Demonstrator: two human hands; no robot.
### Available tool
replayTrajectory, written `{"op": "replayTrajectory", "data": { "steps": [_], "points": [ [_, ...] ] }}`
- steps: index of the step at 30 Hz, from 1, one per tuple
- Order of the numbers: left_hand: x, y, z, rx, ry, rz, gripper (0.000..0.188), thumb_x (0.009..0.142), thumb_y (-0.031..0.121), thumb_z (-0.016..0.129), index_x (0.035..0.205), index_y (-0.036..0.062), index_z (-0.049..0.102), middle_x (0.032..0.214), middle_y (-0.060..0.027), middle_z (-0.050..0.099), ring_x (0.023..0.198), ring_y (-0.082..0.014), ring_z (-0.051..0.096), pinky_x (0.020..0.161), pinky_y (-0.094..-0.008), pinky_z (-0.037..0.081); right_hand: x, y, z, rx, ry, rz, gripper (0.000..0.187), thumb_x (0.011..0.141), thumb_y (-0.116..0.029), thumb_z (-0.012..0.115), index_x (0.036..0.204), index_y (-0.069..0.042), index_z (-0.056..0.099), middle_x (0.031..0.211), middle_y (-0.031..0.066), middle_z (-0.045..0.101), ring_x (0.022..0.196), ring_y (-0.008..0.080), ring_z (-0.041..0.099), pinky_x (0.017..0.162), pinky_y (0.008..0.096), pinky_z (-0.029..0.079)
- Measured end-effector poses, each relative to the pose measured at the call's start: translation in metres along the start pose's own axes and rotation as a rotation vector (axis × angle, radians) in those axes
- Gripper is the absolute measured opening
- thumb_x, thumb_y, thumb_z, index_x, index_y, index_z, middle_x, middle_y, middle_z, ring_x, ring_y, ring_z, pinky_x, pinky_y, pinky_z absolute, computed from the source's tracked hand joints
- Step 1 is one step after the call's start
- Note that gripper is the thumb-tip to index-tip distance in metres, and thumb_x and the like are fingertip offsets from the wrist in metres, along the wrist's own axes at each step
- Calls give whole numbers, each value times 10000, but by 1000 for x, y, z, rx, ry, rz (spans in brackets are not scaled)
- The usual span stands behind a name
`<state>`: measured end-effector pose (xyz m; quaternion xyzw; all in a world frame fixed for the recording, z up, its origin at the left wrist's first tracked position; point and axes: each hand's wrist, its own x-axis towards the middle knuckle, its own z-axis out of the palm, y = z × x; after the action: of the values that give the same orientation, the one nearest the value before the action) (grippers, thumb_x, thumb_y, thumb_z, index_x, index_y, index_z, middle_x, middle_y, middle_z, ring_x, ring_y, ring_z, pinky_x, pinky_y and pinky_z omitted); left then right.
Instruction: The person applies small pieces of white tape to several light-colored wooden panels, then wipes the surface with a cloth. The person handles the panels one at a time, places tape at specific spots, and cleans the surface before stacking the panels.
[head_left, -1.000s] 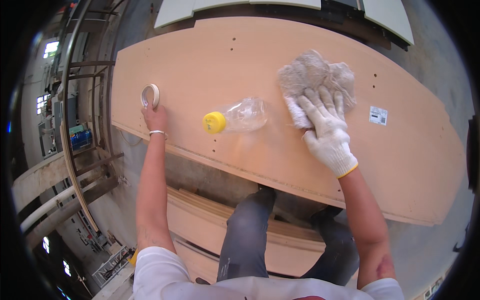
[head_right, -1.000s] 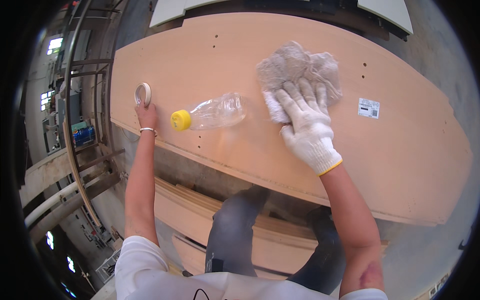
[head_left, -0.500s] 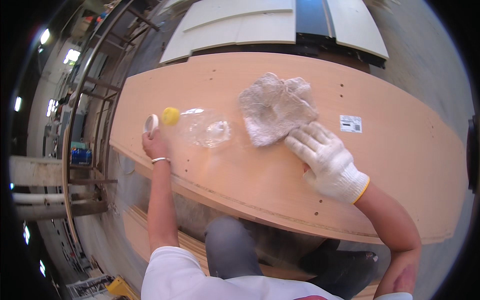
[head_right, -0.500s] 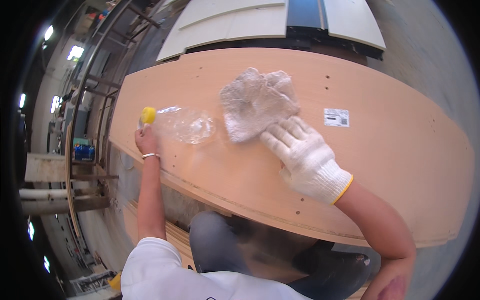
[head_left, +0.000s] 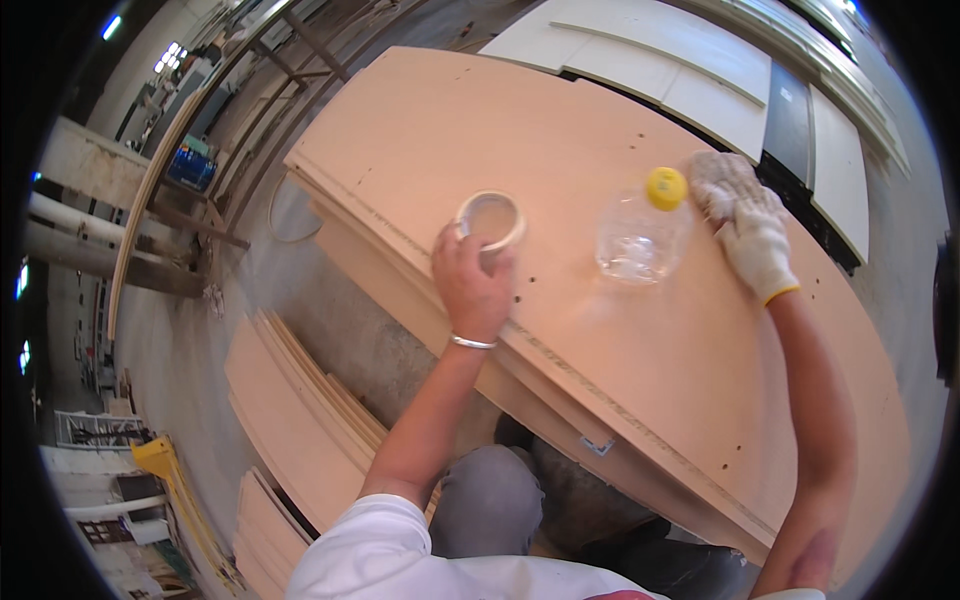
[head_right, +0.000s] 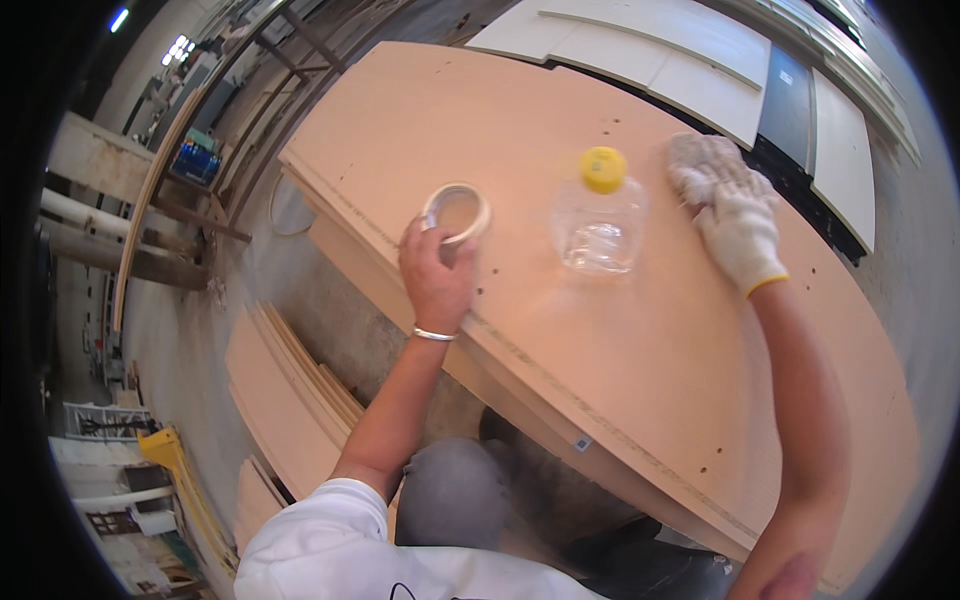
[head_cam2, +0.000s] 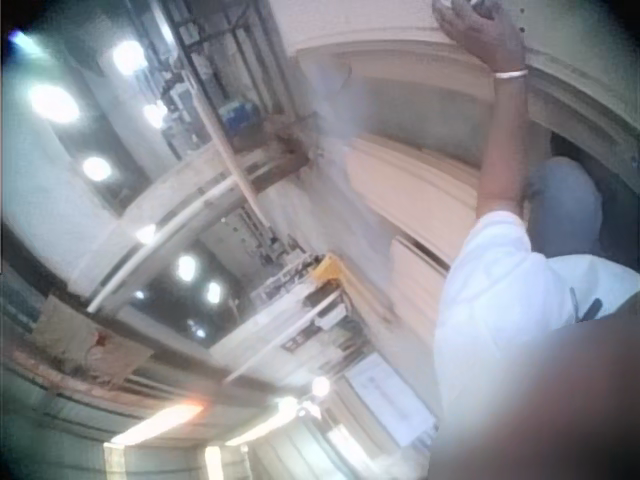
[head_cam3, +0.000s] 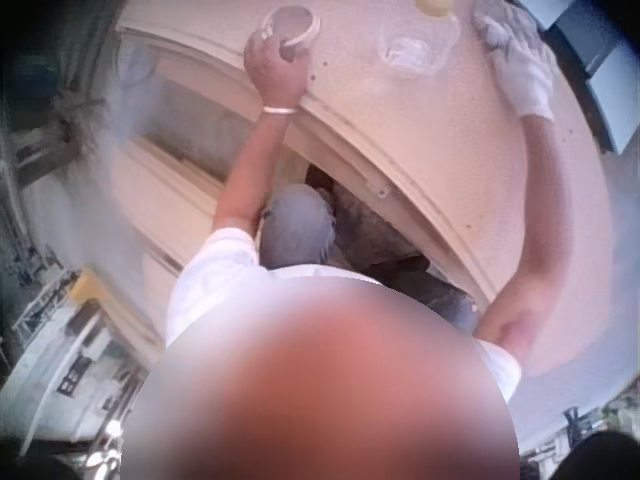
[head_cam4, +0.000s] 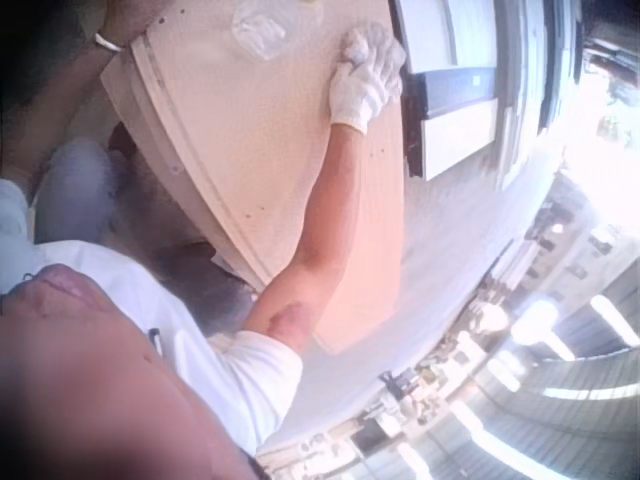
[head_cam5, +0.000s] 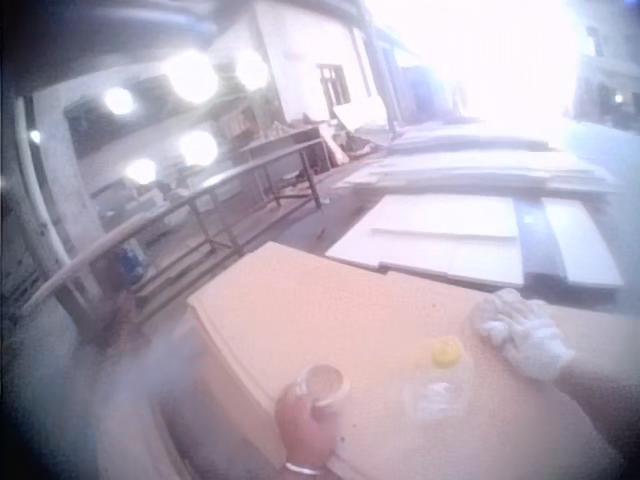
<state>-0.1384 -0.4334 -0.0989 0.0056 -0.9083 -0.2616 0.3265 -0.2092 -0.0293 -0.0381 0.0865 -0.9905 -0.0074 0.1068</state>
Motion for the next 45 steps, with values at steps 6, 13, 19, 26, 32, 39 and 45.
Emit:
{"op": "replayTrajectory", "data": {
  "steps": [6, 13, 19, 26, 32, 39, 45],
  "points": [
    [1, 16, -9, -105, -60, 52, 302, 821, 253, 821, 1010, 58, 688, 1421, -255, 572, 1349, -439, 509, 1136, -537, 390, 65, 2, -7, 356, -291, 203, 329, 989, -326, 598, 1140, -67, 734, 1183, 216, 738, 1141, 383, 684, 980, 465, 525],
    [3, 14, -15, -198, -176, 64, 335, 800, 239, 831, 1018, 48, 663, 1417, -292, 551, 1370, -458, 481, 1162, -572, 353, 175, -33, -78, -543, -599, -787, 143, 845, -68, 636, 864, -17, 768, 899, 220, 745, 913, 395, 742, 819, 446, 584],
    [3, 14, -13, -236, -204, 36, 351, 807, 241, 820, 1026, 19, 660, 1451, -299, 533, 1408, -445, 461, 1203, -578, 318, 295, -111, -46, -156, -537, 248, 357, 1005, -283, 531, 998, -6, 756, 968, 184, 773, 817, 330, 733, 753, 439, 552],
    [-2, 15, -4, -193, -237, 16, 373, 845, 279, 775, 1071, -1, 674, 1486, -306, 515, 1453, -440, 432, 1242, -577, 282, 271, -248, 78, 122, -105, 416, 351, 1032, -288, 483, 1241, -108, 701, 1292, 138, 681, 1274, 301, 586, 1075, 468, 450],
    [-7, 14, 1, -63, -263, 89, 369, 893, 299, 699, 1076, -21, 695, 1529, -316, 480, 1471, -460, 395, 1247, -595, 269, 234, -439, 71, 452, -17, -87, 240, 989, -293, 589, 1120, -138, 717, 1199, 122, 682, 1194, 278, 597, 1054, 448, 467],
    [-1, 9, -1, -112, -207, 87, 341, 851, 291, 732, 1037, 6, 740, 1378, -314, 570, 1353, -473, 478, 1153, -656, 312, 18, -561, -42, 1330, -735, -220, 350, 994, -395, 650, 1205, -137, 757, 1132, 133, 775, 1088, 306, 713, 974, 426, 539],
    [-4, -8, 13, -286, -277, 3, 230, 852, 147, 772, 992, -17, 695, 1151, -190, 644, 1165, -398, 583, 1022, -510, 448, -88, -390, -145, 2159, -232, 221, 245, 997, -129, 636, 1218, -48, 707, 1096, 11, 703, 955, 119, 617, 856, 320, 542]
  ]
}}
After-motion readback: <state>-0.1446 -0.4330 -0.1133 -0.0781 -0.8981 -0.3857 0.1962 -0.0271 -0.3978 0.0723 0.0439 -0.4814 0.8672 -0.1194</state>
